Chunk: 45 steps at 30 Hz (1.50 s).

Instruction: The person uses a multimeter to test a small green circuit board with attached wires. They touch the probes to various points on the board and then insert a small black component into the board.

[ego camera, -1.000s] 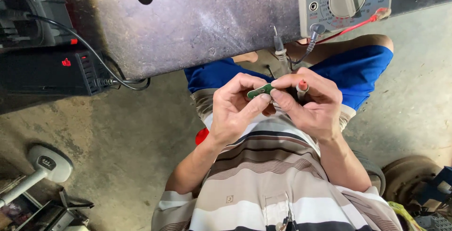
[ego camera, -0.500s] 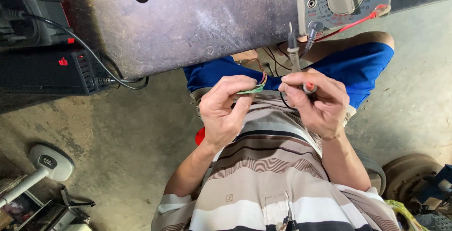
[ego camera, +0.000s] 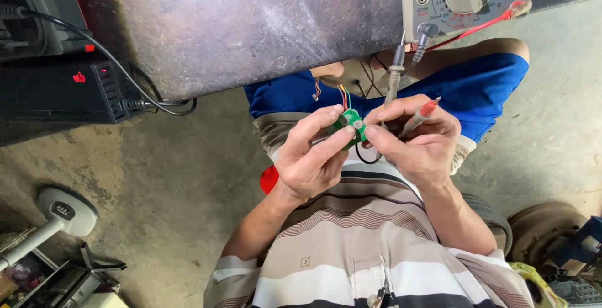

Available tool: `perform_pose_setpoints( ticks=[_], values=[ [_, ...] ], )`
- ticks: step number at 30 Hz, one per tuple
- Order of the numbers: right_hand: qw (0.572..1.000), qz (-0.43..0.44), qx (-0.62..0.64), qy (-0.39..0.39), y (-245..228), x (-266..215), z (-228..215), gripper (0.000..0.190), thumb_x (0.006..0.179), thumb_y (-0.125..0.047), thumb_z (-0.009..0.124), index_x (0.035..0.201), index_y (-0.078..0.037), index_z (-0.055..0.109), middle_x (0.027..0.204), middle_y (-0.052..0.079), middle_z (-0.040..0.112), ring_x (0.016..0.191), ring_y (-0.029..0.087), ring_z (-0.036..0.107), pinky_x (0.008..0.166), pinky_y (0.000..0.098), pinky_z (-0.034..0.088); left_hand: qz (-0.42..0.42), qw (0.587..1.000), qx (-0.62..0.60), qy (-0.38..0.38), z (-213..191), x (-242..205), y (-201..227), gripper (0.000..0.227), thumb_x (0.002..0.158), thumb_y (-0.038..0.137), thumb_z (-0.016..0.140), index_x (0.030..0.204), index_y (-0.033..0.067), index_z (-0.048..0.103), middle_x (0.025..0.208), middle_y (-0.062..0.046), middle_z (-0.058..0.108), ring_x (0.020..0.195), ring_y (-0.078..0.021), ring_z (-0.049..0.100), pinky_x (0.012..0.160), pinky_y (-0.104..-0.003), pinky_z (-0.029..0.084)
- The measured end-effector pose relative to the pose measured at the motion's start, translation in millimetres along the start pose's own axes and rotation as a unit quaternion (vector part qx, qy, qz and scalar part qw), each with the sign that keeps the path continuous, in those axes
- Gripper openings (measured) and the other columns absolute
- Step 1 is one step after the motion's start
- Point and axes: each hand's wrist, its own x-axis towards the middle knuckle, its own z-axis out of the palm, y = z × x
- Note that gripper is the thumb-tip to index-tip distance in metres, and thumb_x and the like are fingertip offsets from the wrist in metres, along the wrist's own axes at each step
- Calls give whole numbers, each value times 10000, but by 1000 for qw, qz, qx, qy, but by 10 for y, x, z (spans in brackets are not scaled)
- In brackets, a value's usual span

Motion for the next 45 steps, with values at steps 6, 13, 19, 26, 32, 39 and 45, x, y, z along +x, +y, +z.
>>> perform_pose_setpoints(
  ticks=[6, 13, 19, 26, 32, 39, 45],
  values=[
    [996, 19, 31, 78, 8, -29, 50, 228, 825, 172, 779, 987, 130, 624, 756, 255, 686, 566, 159, 677, 525, 253, 554, -202, 975, -91, 20, -86, -139, 103, 464, 868, -10, 741, 1309, -39, 601, 1221, -183, 630, 1134, -269, 653, 853, -352, 628],
    [998, 27, -27, 54, -54, -5, 104, 222, 852, 182, 771, 1038, 155, 652, 748, 244, 682, 551, 186, 687, 522, 277, 562, -440, 836, -328, -13, -70, -156, 108, 471, 957, -44, 670, 1412, -15, 554, 1049, -243, 746, 919, -252, 765, 775, -366, 668],
    [997, -6, -73, 30, -67, 18, -33, 120, 961, 114, 662, 1078, 137, 669, 746, 225, 691, 536, 186, 684, 522, 281, 561, -503, 773, -386, 38, -18, -51, 101, 470, 953, -90, 619, 1415, -95, 535, 957, -300, 735, 824, -309, 773, 710, -406, 691],
    [994, 30, -88, -57, -146, -256, -235, 455, 872, -22, 682, 1267, 172, 569, 612, 138, 681, 432, 93, 517, 460, 225, 485, -500, 778, -372, 72, -49, -22, 42, 479, 965, -66, 625, 1431, -90, 516, 1010, -320, 732, 838, -299, 773, 732, -389, 686],
    [965, 38, -210, -154, -132, -330, -278, 384, 895, -121, 675, 1248, 30, 667, 601, -28, 678, 422, 122, 443, 493, 195, 491, -505, 773, -374, 92, -2, -102, 5, 460, 977, -39, 617, 1425, -79, 520, 1004, -331, 722, 801, -279, 752, 699, -380, 676],
    [964, 26, -210, -164, 0, -402, -343, 389, 933, -109, 628, 1295, 32, 650, 631, -53, 711, 438, 129, 471, 488, 208, 492, -505, 788, -341, 88, 16, -76, 29, 476, 960, -32, 653, 1420, -53, 531, 1025, -299, 736, 810, -223, 728, 733, -346, 664],
    [963, 7, -221, -155, 12, -377, -268, 370, 933, -79, 633, 1285, 30, 661, 632, -51, 705, 437, 149, 483, 486, 226, 492, -507, 790, -330, 97, 45, -121, 11, 463, 943, -39, 678, 1391, -36, 559, 1020, -289, 745, 862, -206, 739, 764, -328, 657]
  ],
)
